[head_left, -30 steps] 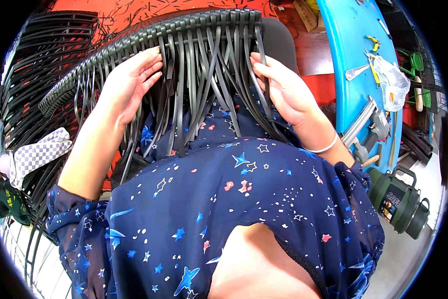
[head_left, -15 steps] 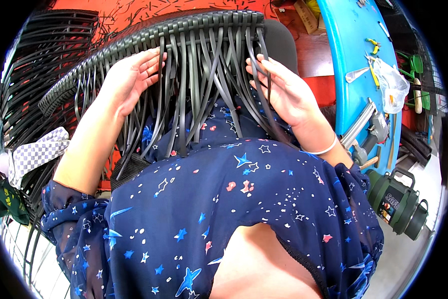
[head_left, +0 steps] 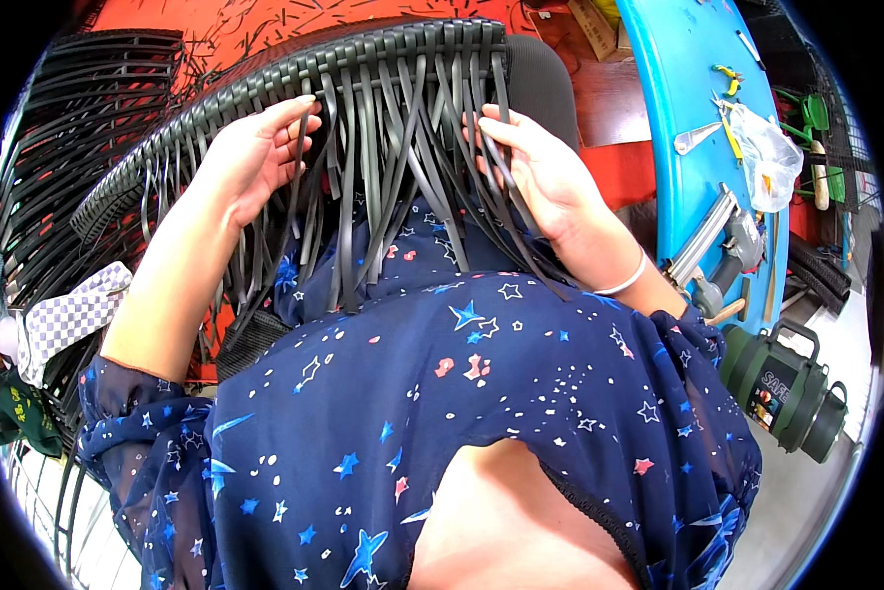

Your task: The person weaves black plastic strips into the frame of a wicker chair. They thread the strips through the vertical supports by hand and use a pneumatic staple gun to secure the woven sections. The person works on the chair's backrest, adjusting the strips and firing staples to hold the weave in place.

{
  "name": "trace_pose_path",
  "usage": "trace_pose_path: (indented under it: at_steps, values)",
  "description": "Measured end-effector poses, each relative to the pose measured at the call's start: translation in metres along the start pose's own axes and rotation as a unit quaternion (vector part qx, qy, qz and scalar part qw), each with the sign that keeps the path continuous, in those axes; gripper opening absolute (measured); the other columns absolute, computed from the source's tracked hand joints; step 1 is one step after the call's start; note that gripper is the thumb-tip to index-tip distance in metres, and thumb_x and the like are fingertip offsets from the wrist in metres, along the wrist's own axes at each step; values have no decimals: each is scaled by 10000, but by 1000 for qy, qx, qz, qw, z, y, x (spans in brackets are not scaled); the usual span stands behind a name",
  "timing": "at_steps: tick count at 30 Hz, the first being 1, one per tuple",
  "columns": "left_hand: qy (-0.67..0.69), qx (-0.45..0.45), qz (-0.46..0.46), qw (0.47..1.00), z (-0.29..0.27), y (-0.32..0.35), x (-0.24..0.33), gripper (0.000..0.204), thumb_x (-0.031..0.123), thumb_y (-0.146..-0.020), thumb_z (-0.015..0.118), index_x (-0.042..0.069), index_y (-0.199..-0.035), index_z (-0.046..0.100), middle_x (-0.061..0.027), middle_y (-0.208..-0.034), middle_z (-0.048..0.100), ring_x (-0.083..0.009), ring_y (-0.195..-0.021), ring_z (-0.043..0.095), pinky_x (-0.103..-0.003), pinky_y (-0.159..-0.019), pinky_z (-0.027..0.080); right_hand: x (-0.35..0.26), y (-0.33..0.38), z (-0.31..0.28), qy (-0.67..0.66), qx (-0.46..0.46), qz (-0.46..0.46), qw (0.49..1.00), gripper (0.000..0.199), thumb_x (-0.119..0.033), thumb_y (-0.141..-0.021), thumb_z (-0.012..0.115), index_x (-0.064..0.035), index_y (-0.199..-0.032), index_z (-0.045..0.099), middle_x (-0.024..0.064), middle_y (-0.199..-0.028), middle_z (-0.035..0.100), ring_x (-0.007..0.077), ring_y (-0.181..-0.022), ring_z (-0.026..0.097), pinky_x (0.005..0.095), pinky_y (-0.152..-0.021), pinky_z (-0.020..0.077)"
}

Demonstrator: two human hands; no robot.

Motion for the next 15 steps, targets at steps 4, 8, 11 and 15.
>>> trace_pose_path:
  at_steps: [4,8,11,15]
  values:
    - [-33,18,-12,999,3,4,3,242,302,-891,720,111,-1031,672,46,-944,652,-75,-853,570,-276,-753,456,3,-8,-7,-51,-29,11,998,248,-87,-974,575,-19,-1208,528,85,-1054,657,163,-923,660,301,-805,569]
    - [-31,4,3,999,13,11,-3,273,271,-899,713,122,-1124,672,47,-1062,650,-67,-948,562,-247,-795,451,5,-14,-6,-145,-71,18,987,193,-68,-959,581,-7,-1139,548,75,-949,663,161,-806,676,307,-728,602]
    - [34,12,21,999,13,6,-2,198,200,-885,712,81,-1030,649,12,-967,658,-121,-939,597,-289,-858,473,12,-33,-16,-262,-217,111,934,171,-94,-1004,505,6,-1115,587,111,-1011,687,206,-901,691,328,-817,588]
    - [121,-30,36,992,4,-8,-6,191,137,-893,684,34,-1045,629,-29,-968,663,-151,-939,625,-299,-881,495,18,-37,-20,-269,-182,78,943,252,-129,-1041,434,40,-1102,610,148,-1027,707,230,-925,708,327,-843,589]
Point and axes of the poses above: each hand's wrist, its own y-axis away from the middle knuckle, its own z-axis out of the palm, x = y × z, the point moved 4 cm from there along -y, towards the middle knuckle
